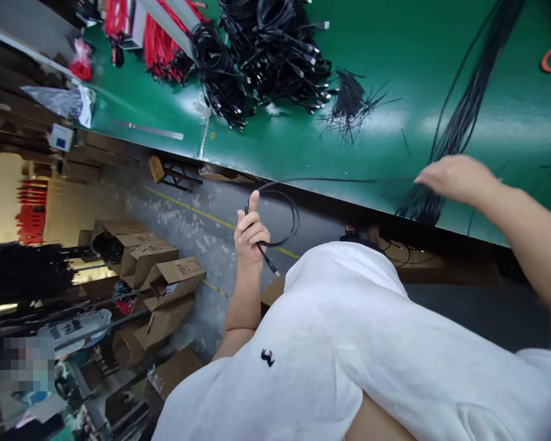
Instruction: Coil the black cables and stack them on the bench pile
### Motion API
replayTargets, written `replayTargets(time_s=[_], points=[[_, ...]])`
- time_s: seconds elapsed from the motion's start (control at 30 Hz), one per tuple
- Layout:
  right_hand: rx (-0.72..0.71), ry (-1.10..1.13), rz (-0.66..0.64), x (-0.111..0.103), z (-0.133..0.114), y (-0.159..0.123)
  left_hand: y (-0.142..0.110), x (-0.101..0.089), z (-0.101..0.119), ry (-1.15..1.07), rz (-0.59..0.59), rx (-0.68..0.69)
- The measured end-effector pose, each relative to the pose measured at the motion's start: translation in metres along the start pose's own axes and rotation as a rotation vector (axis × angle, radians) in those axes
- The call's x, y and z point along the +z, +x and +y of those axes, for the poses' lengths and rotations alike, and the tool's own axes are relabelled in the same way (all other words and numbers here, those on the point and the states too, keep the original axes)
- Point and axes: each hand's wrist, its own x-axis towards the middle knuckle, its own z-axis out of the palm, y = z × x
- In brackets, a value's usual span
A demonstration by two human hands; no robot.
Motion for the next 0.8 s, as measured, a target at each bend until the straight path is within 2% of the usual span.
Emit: replayTargets(time_s=[0.07, 0.1, 0.13, 0.2, 0.23, 0.3, 0.4, 0.47, 0.53, 0.63, 0.67, 0.73, 0.77, 0.8], points=[[-0.468, 0.041, -0.207, -0.002, -0.061, -0.011, 0.009, 0.001, -0.004, 0.047, -0.001, -0.047], [-0.655, 0.091, -0.246, -0.005, -0.096, -0.015, 0.015, 0.003, -0.01, 0.081, -0.023, -0.094], [-0.781, 0.14, -0.263, -0.009, -0.128, -0.017, 0.019, 0.006, -0.019, 0.121, -0.064, -0.143], [-0.864, 0.187, -0.241, -0.02, -0.177, -0.011, 0.024, 0.014, -0.042, 0.207, -0.198, -0.23], [-0.856, 0.202, -0.216, -0.026, -0.192, -0.005, 0.023, 0.018, -0.054, 0.246, -0.281, -0.272], [-0.805, 0.234, -0.18, -0.036, -0.203, 0.011, 0.016, 0.026, -0.073, 0.297, -0.446, -0.361], [-0.728, 0.333, -0.228, -0.039, -0.188, 0.035, -0.001, 0.03, -0.081, 0.269, -0.6, -0.454], [-0.647, 0.378, -0.279, -0.031, -0.159, 0.047, -0.009, 0.028, -0.072, 0.187, -0.599, -0.469], [-0.483, 0.307, -0.259, -0.019, -0.113, 0.055, -0.013, 0.022, -0.056, 0.087, -0.475, -0.399], [-0.131, 0.006, -0.099, -0.003, -0.026, 0.054, -0.018, 0.011, -0.026, -0.035, -0.215, -0.167], [-0.06, -0.041, -0.06, 0.0, -0.002, 0.05, -0.019, 0.007, -0.017, -0.056, -0.16, -0.102], [-0.042, -0.088, -0.018, 0.006, 0.026, 0.037, -0.021, 0.001, -0.001, -0.049, -0.1, -0.033], [-0.105, -0.086, -0.018, 0.007, 0.025, 0.028, -0.02, -0.001, 0.004, -0.029, -0.079, -0.02], [-0.206, -0.065, -0.034, 0.008, 0.015, 0.02, -0.018, -0.003, 0.007, -0.007, -0.059, -0.016]])
